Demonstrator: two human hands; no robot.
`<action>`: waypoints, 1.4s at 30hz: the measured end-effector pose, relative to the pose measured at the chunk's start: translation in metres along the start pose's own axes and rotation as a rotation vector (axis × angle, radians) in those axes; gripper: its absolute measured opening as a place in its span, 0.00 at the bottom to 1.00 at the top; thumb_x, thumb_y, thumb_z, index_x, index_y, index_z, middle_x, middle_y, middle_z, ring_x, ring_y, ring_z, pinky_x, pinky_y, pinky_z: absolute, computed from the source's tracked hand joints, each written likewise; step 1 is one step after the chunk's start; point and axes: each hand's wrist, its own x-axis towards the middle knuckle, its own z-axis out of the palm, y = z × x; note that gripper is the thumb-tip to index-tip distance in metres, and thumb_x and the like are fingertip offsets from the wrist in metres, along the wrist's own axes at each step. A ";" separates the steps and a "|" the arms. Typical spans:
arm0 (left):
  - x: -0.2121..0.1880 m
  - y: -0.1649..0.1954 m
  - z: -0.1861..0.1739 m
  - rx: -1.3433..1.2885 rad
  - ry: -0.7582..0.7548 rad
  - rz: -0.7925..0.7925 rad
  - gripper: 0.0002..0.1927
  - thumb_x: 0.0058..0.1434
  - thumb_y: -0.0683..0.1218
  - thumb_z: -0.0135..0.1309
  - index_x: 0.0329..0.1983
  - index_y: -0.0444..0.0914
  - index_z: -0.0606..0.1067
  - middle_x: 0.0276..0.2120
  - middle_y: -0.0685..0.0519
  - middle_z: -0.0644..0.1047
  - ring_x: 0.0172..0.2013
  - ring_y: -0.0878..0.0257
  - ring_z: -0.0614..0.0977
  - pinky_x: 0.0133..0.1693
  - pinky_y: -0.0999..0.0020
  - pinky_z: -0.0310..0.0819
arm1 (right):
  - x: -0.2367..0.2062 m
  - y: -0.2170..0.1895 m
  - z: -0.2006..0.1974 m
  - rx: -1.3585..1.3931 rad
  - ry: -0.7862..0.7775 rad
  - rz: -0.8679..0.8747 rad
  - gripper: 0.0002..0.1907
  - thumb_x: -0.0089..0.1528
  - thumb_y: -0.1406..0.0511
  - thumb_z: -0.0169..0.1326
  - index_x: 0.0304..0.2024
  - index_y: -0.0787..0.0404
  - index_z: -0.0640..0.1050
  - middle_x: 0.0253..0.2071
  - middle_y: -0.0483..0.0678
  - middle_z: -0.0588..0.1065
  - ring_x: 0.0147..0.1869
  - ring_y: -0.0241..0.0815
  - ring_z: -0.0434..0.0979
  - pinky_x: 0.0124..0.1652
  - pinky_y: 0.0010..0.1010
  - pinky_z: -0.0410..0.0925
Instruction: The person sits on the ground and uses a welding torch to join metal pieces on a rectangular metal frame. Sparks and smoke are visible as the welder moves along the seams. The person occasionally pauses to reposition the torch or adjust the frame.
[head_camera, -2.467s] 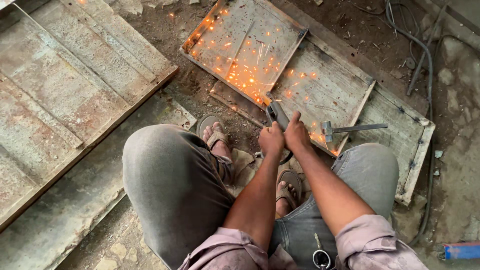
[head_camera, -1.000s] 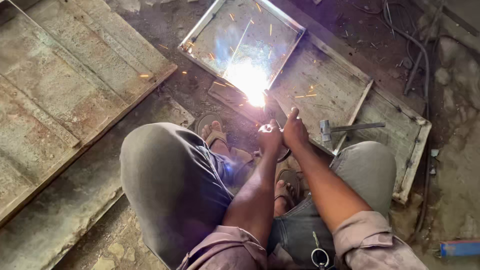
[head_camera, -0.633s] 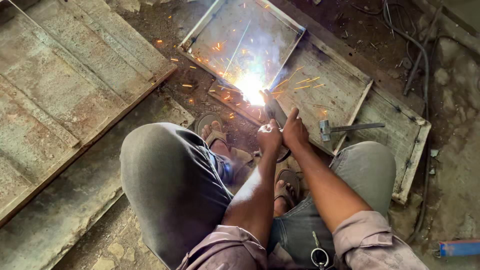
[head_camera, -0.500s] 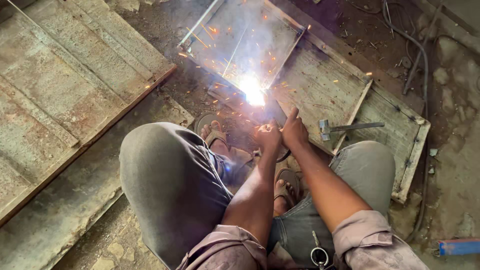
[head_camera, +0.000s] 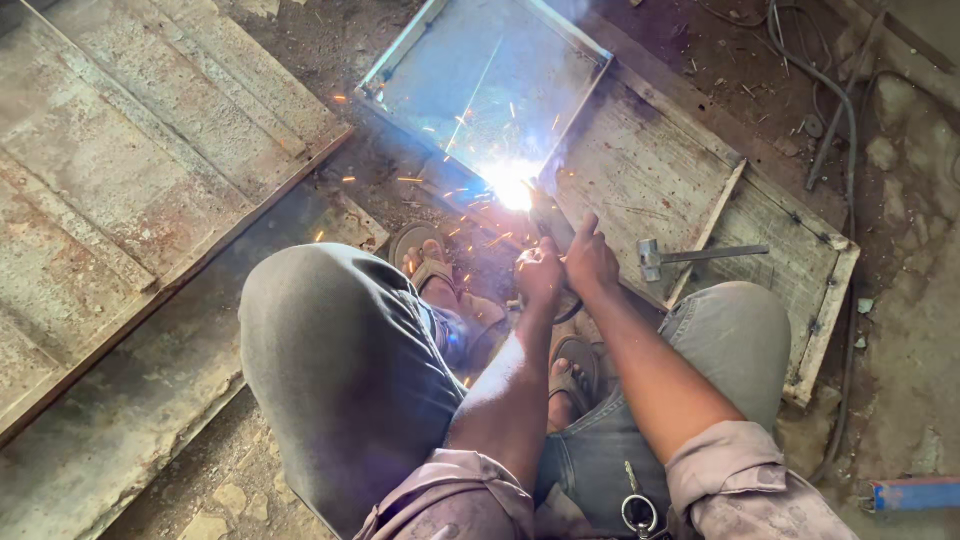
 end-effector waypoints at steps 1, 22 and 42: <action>-0.001 0.000 -0.002 -0.022 -0.006 -0.004 0.25 0.63 0.59 0.51 0.40 0.32 0.80 0.36 0.37 0.82 0.41 0.44 0.84 0.46 0.51 0.74 | -0.001 -0.002 -0.001 0.001 -0.012 0.011 0.43 0.64 0.51 0.59 0.69 0.62 0.51 0.56 0.74 0.71 0.56 0.73 0.75 0.54 0.55 0.69; 0.012 -0.012 0.002 -0.141 -0.007 0.051 0.25 0.64 0.58 0.52 0.35 0.29 0.80 0.30 0.39 0.82 0.34 0.51 0.85 0.40 0.55 0.75 | 0.006 -0.004 0.004 -0.081 -0.046 0.010 0.48 0.59 0.49 0.62 0.66 0.66 0.51 0.54 0.73 0.71 0.54 0.70 0.77 0.51 0.53 0.71; 0.016 -0.015 0.005 -0.099 -0.023 -0.056 0.26 0.64 0.59 0.51 0.43 0.30 0.80 0.35 0.41 0.84 0.39 0.51 0.86 0.45 0.57 0.75 | 0.007 -0.003 0.008 -0.081 -0.047 0.016 0.46 0.59 0.46 0.60 0.65 0.64 0.53 0.54 0.71 0.71 0.54 0.69 0.77 0.51 0.52 0.71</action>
